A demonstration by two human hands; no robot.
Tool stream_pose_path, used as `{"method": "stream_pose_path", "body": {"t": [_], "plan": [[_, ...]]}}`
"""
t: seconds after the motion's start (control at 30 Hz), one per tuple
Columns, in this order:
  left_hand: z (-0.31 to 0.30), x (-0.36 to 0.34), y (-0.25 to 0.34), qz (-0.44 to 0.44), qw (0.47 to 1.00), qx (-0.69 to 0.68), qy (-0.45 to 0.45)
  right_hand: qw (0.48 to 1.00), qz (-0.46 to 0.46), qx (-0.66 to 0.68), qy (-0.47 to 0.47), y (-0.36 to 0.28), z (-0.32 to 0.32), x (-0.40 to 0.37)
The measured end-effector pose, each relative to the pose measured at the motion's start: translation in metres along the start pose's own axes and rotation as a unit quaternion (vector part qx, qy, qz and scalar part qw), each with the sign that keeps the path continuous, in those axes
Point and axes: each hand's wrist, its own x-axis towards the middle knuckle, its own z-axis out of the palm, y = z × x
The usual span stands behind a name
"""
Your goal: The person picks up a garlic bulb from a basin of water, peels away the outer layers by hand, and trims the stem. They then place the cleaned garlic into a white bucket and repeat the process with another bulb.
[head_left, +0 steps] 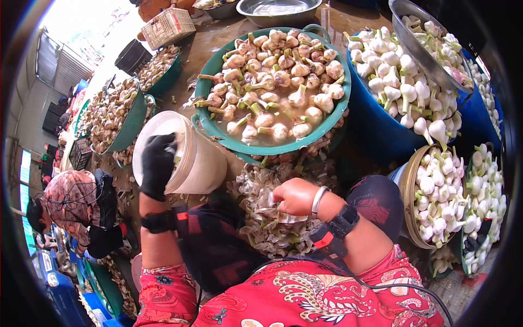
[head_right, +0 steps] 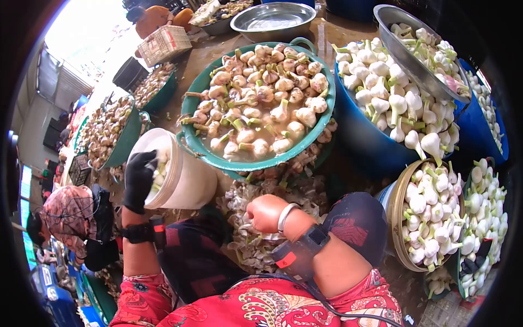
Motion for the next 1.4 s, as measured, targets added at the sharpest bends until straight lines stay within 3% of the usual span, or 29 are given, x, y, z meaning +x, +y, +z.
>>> {"method": "stream_pose_path", "body": {"t": [0.07,0.1,0.13,0.17,0.23,0.3,0.4,0.43,0.47,0.5,0.57,0.63,0.7,0.73,0.77,0.83,0.9,0.97,1.17,1.23,1.4], "plan": [[0.035,0.010,0.043,0.047,0.993,-0.071,-0.080,0.998,0.055,-0.012,0.034,-0.009,-0.011,-0.001],[0.058,0.013,0.063,0.059,0.986,-0.103,-0.116,0.985,0.123,0.121,0.026,-0.015,-0.020,-0.001],[0.082,0.017,0.081,0.042,0.983,-0.095,-0.153,0.991,0.070,0.089,0.076,-0.009,-0.017,0.000],[0.123,0.022,0.070,0.102,0.979,-0.078,-0.160,0.991,0.012,0.057,0.124,-0.001,-0.014,-0.001],[0.146,0.039,0.099,0.121,0.950,0.074,-0.277,0.993,0.001,0.032,0.116,0.001,-0.014,-0.003],[0.181,0.045,0.095,0.140,0.934,0.146,-0.294,0.993,-0.006,0.013,0.113,-0.005,-0.018,0.000],[0.190,0.054,0.093,0.145,0.926,0.195,-0.290,0.980,0.152,0.094,0.089,-0.019,-0.038,-0.003],[0.191,0.059,0.092,0.122,0.905,0.215,-0.345,0.979,0.155,0.095,0.091,-0.012,-0.036,-0.002],[0.190,0.063,0.090,0.100,0.881,0.234,-0.398,0.973,0.094,0.045,0.207,0.000,-0.031,0.000],[0.188,0.059,0.084,0.063,0.918,0.190,-0.341,0.947,0.032,-0.007,0.319,0.002,-0.031,0.001],[0.172,0.051,0.064,0.124,0.960,-0.050,-0.244,0.940,0.076,0.000,0.332,-0.004,-0.037,0.002],[0.128,0.037,0.086,0.071,0.952,-0.157,-0.251,0.904,0.038,0.093,0.415,-0.011,-0.038,0.007],[0.095,0.015,0.105,-0.081,0.888,-0.360,-0.273,0.912,-0.018,0.118,0.392,0.002,-0.029,0.019],[0.090,0.005,0.102,-0.093,0.853,-0.430,-0.280,0.891,-0.006,0.340,0.300,0.004,-0.027,0.023],[0.087,-0.004,0.103,-0.091,0.851,-0.434,-0.280,0.915,0.046,0.309,0.255,0.004,-0.030,0.023],[0.079,-0.022,0.105,-0.233,0.723,-0.606,-0.237,0.872,-0.006,0.412,0.264,-0.001,-0.024,0.024],[0.077,-0.030,0.106,-0.243,0.701,-0.636,-0.212,0.853,-0.030,0.442,0.275,-0.015,-0.020,0.026],[0.080,-0.033,0.108,-0.275,0.639,-0.698,-0.167,0.834,-0.051,0.470,0.285,-0.021,-0.016,0.028],[0.093,-0.031,0.097,-0.280,0.672,-0.662,-0.177,0.875,-0.045,0.347,0.334,-0.012,-0.012,0.033],[0.092,-0.030,0.099,-0.276,0.670,-0.663,-0.188,0.826,-0.003,0.492,0.275,-0.021,-0.019,0.027],[0.092,-0.035,0.092,-0.256,0.685,-0.654,-0.193,0.773,-0.010,0.576,0.265,-0.007,-0.016,0.028]]}}
